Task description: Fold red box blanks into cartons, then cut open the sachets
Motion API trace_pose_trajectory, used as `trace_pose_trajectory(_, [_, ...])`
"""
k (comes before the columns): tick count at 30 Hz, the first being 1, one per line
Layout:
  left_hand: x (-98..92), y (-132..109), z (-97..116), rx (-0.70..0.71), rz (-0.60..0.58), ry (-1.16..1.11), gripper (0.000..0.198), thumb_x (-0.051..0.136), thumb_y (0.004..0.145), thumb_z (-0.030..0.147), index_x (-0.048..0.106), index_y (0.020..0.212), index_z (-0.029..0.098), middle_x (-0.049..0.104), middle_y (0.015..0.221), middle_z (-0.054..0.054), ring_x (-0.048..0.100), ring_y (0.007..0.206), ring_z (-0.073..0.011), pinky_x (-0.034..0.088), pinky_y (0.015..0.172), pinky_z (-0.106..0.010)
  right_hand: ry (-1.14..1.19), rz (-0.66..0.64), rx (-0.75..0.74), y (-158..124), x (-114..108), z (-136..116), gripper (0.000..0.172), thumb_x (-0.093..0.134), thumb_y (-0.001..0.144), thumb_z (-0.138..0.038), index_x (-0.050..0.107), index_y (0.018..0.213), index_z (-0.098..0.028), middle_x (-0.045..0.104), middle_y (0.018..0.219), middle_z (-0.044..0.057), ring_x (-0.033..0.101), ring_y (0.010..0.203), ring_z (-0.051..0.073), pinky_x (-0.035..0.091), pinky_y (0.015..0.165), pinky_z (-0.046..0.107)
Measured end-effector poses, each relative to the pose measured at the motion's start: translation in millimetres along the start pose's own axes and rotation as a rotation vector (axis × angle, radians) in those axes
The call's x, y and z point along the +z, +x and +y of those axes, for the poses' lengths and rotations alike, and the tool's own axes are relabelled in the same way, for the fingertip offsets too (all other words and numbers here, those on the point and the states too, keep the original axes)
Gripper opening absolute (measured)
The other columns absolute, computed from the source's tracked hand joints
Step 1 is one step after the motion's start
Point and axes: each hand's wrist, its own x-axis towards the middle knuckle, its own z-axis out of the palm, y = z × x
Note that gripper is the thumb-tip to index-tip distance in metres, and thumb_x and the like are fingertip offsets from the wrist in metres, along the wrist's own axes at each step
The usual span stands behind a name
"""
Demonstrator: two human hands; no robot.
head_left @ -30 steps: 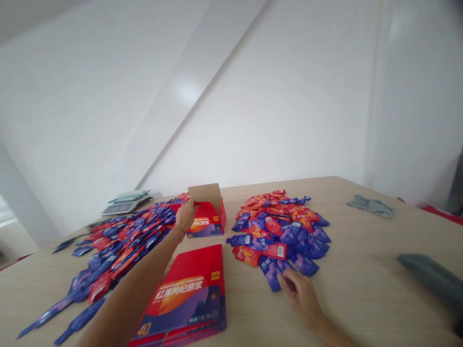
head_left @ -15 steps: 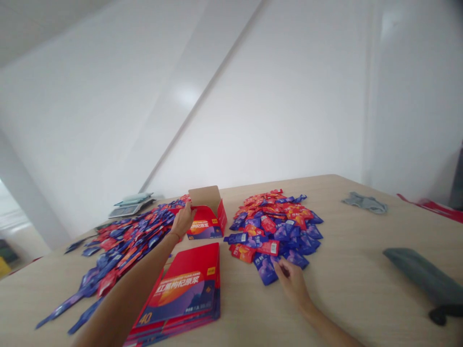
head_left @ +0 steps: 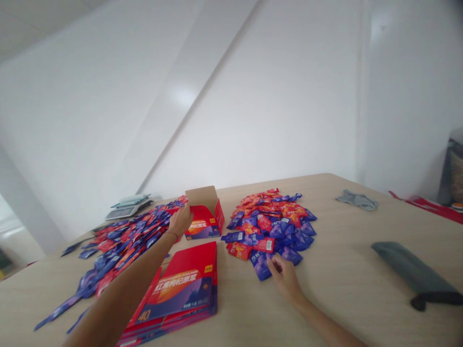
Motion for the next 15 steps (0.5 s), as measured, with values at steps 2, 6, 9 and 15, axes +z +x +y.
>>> trace_pose_trajectory(2, [-6.5, -5, 3, -0.005, -0.019, 0.026, 0.048, 0.041, 0.1, 0.025, 0.046, 0.146, 0.011, 0.077, 0.113, -0.022, 0.076, 0.106, -0.0382, 0.056, 0.085, -0.044, 0.005, -0.009, -0.004, 0, 0, 1, 0.052, 0.053, 0.1, -0.06, 0.048, 0.065, -0.022, 0.046, 0.059, -0.003, 0.044, 0.055, 0.014, 0.027, 0.056, 0.029])
trace_pose_trajectory(6, [-22.8, -19, 16, -0.013, -0.02, 0.06, 0.059, 0.038, 0.101, 0.023, 0.034, 0.156, 0.004, 0.077, 0.104, -0.025, 0.076, 0.102, -0.0414, 0.057, 0.084, -0.048, 0.008, -0.006, -0.013, -1, 1, 1, 0.052, 0.054, 0.099, -0.06, 0.048, 0.064, -0.022, 0.046, 0.058, -0.002, 0.044, 0.055, 0.014, 0.026, 0.056, 0.029])
trace_pose_trajectory(9, [-32.9, -51, 34, 0.087, -0.013, 0.049, 0.06, 0.033, 0.106, 0.027, 0.027, 0.161, 0.005, 0.075, 0.113, -0.026, 0.075, 0.107, -0.0391, 0.056, 0.088, -0.047, 0.019, -0.007, -0.011, -1, 1, 2, 0.053, 0.053, 0.1, -0.06, 0.047, 0.063, -0.022, 0.046, 0.058, -0.002, 0.045, 0.055, 0.014, 0.027, 0.056, 0.029])
trace_pose_trajectory(15, [-10.8, -209, 84, 0.871, -0.155, -0.106, 0.046, 0.047, 0.107, 0.027, 0.043, 0.152, 0.029, 0.067, 0.141, -0.009, 0.067, 0.123, -0.0247, 0.053, 0.102, -0.036, 0.009, -0.011, -0.022, -1, 0, 1, 0.053, 0.053, 0.1, -0.059, 0.047, 0.063, -0.022, 0.045, 0.058, -0.003, 0.043, 0.055, 0.014, 0.026, 0.056, 0.028])
